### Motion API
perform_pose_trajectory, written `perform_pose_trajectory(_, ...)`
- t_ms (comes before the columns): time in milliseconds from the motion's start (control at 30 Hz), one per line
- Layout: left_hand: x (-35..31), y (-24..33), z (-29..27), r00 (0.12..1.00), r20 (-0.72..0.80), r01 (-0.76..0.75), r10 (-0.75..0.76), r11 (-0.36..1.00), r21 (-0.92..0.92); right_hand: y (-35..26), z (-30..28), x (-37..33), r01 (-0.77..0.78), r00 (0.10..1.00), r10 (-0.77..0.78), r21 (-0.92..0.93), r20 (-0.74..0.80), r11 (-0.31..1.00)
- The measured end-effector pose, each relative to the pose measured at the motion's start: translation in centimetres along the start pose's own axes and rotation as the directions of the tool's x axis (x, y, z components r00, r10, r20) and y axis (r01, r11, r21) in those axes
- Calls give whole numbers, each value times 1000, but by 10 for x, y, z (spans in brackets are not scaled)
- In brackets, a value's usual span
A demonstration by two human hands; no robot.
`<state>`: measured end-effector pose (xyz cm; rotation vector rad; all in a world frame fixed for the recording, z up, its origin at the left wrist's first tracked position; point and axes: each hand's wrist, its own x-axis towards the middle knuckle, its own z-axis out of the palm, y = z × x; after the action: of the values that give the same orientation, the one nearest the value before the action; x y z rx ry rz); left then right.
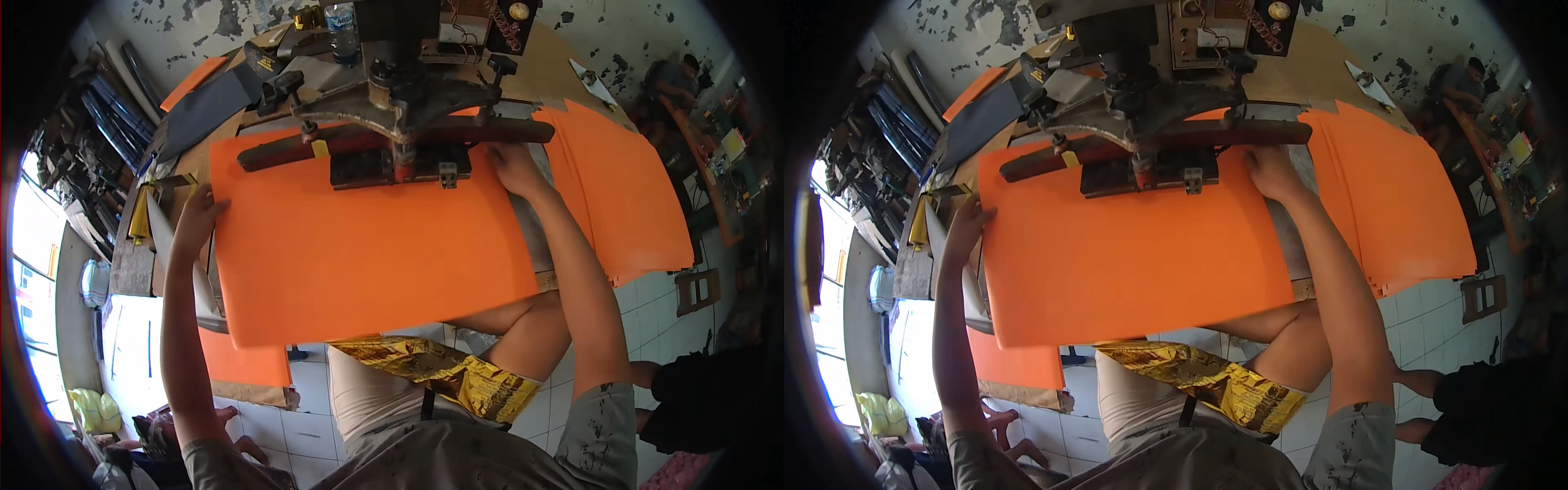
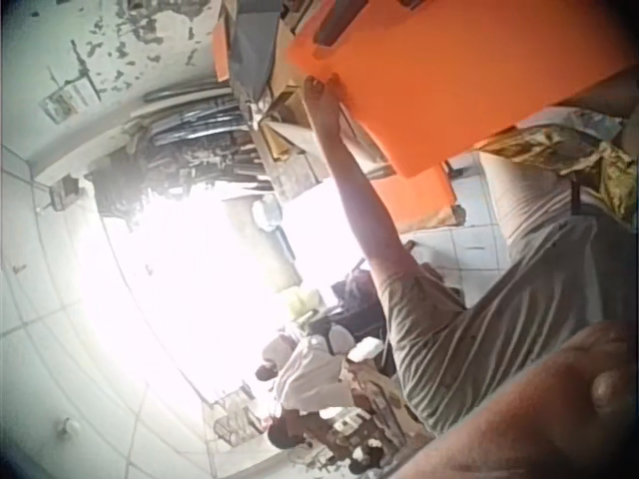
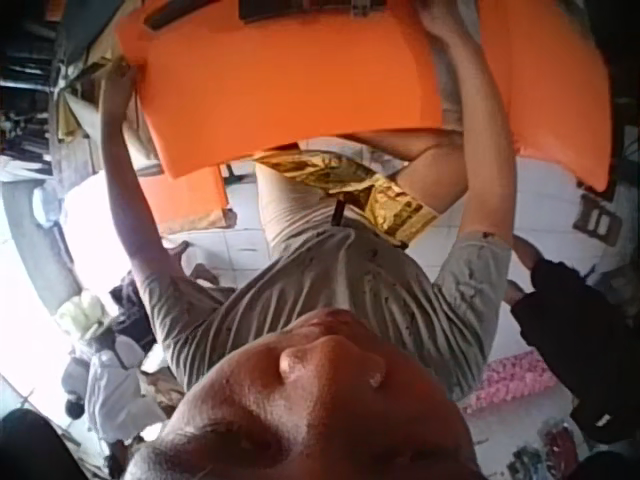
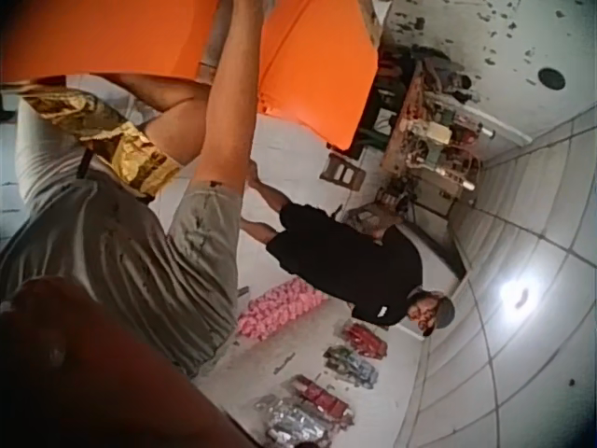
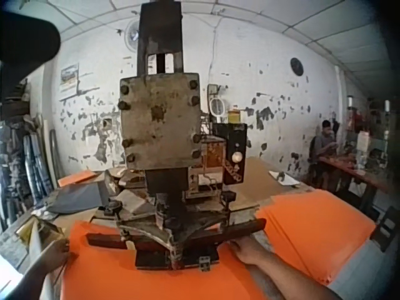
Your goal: The person positions an orange sheet on a hot-stamping press and operates the machine to apply a print. They handle a piece of gold foil, realigning it on their lap between printing cycles, and continue the process for multiple sheets.
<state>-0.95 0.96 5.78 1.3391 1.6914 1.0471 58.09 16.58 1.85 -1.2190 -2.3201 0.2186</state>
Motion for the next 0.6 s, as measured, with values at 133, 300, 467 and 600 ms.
perform_pose_trajectory(133,88,-27,-24,981,-76,-159,179,962,222,28,31,42,75,984,-79,-29,-159,997)
perform_pose_trajectory(300,156,-53,-36,936,-230,-213,266,949,231,42,36,98,235,939,-227,2,-260,972)
perform_pose_trajectory(467,207,-51,-6,901,-335,-256,276,961,104,109,51,139,250,899,-370,-420,-233,872)
perform_pose_trajectory(600,203,-75,-60,923,-306,-251,234,968,-15,86,83,171,320,888,-382,-252,-257,913)
